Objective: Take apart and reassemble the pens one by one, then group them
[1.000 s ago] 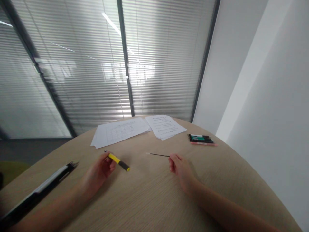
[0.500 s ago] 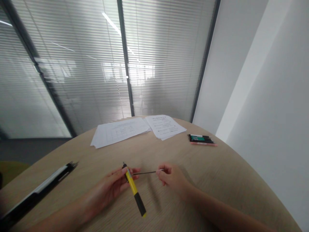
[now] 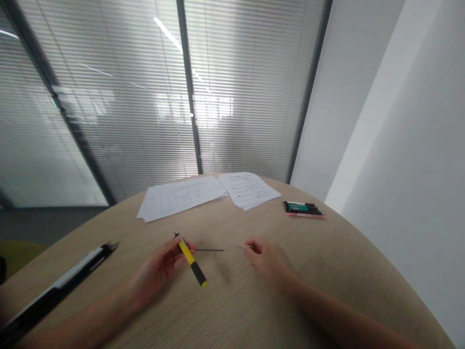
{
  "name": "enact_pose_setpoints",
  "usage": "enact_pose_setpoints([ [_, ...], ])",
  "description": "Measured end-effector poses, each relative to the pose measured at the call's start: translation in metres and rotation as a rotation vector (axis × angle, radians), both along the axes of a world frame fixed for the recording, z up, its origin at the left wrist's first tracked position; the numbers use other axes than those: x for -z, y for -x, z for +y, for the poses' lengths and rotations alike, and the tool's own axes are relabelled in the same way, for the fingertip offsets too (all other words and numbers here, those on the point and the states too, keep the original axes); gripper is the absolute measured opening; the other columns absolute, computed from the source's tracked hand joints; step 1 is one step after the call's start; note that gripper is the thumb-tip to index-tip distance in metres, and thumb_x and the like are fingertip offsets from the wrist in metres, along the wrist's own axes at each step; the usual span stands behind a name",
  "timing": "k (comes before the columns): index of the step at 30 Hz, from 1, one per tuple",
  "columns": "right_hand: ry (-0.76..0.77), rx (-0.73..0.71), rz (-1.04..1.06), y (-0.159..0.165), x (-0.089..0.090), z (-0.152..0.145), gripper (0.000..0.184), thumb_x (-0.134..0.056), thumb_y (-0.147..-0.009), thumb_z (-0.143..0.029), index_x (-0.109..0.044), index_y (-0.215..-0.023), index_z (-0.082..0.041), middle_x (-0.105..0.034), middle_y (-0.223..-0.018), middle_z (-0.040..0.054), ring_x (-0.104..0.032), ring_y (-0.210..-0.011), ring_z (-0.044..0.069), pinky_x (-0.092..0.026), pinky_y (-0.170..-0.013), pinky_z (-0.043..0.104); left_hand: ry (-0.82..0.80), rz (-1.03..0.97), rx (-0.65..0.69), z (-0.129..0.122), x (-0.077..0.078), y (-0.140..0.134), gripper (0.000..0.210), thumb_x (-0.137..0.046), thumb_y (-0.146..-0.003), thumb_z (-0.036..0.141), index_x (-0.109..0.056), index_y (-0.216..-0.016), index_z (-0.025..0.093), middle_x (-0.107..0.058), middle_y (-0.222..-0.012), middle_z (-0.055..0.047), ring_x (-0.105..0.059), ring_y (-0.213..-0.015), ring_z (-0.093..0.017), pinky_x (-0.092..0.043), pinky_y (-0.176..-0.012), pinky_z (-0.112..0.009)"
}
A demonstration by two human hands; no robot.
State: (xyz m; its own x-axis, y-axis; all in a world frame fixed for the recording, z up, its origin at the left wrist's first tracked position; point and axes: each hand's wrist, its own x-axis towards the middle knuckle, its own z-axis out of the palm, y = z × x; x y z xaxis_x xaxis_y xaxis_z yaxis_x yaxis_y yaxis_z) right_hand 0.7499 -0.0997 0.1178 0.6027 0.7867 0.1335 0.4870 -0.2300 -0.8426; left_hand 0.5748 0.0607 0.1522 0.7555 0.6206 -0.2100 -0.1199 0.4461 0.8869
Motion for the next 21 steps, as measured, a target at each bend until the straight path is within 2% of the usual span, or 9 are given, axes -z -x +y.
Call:
enact_pose_setpoints([
  [3,0.089,-0.006,-0.351,-0.007,0.0014,-0.0018,0.011,-0.048,-0.072,-0.024,-0.056,-0.069,-0.018,-0.053,-0.064,0.0,-0.05,-0.06,0.013,-0.037,-0.056,0.024,-0.019,-0.009,-0.038,0.006,-0.0005,-0.0014,0.028,-0.039,-0.084,0.012,-0.062,-0.067,0.008,-0.068,-0.07,-0.01,-0.063,-0.063,-0.011,-0.051,-0.058,-0.014],
  [5,0.129,-0.053,-0.47,-0.0077,0.0014,-0.0033,0.012,-0.047,-0.074,-0.022,-0.058,-0.073,-0.018,-0.056,-0.073,0.0017,-0.053,-0.067,0.014,-0.039,-0.063,0.025,-0.017,-0.006,-0.053,0.0074,-0.0006,-0.002,0.029,-0.038,-0.084,0.012,-0.061,-0.067,0.008,-0.068,-0.07,-0.01,-0.063,-0.062,-0.011,-0.051,-0.057,-0.014],
  [11,0.171,-0.101,-0.533,-0.0037,0.0017,-0.0044,0.015,-0.047,-0.077,-0.018,-0.06,-0.085,-0.02,-0.058,-0.086,0.0026,-0.056,-0.075,0.014,-0.042,-0.067,0.025,-0.022,0.048,-0.047,0.0058,0.0016,-0.0021,0.026,-0.039,-0.084,0.013,-0.059,-0.069,0.008,-0.068,-0.074,-0.011,-0.063,-0.066,-0.011,-0.051,-0.06,-0.015],
  [18,0.075,-0.111,-0.621,-0.0063,0.0046,-0.0038,0.015,-0.049,-0.076,-0.014,-0.06,-0.085,-0.019,-0.057,-0.085,0.0041,-0.053,-0.081,0.016,-0.042,-0.072,0.027,-0.071,0.046,0.108,0.0066,0.0069,-0.0028,0.02,-0.044,-0.082,0.016,-0.061,-0.073,0.009,-0.067,-0.082,-0.01,-0.062,-0.077,-0.014,-0.05,-0.071,-0.02],
  [21,0.044,-0.121,-0.695,-0.0073,0.0071,-0.003,0.017,-0.05,-0.075,-0.012,-0.061,-0.085,-0.018,-0.057,-0.085,0.0057,-0.052,-0.083,0.017,-0.042,-0.075,0.03,-0.091,0.1,0.089,0.0046,0.0064,-0.0037,0.017,-0.047,-0.081,0.016,-0.061,-0.073,0.011,-0.067,-0.083,-0.008,-0.062,-0.077,-0.014,-0.05,-0.069,-0.019],
])
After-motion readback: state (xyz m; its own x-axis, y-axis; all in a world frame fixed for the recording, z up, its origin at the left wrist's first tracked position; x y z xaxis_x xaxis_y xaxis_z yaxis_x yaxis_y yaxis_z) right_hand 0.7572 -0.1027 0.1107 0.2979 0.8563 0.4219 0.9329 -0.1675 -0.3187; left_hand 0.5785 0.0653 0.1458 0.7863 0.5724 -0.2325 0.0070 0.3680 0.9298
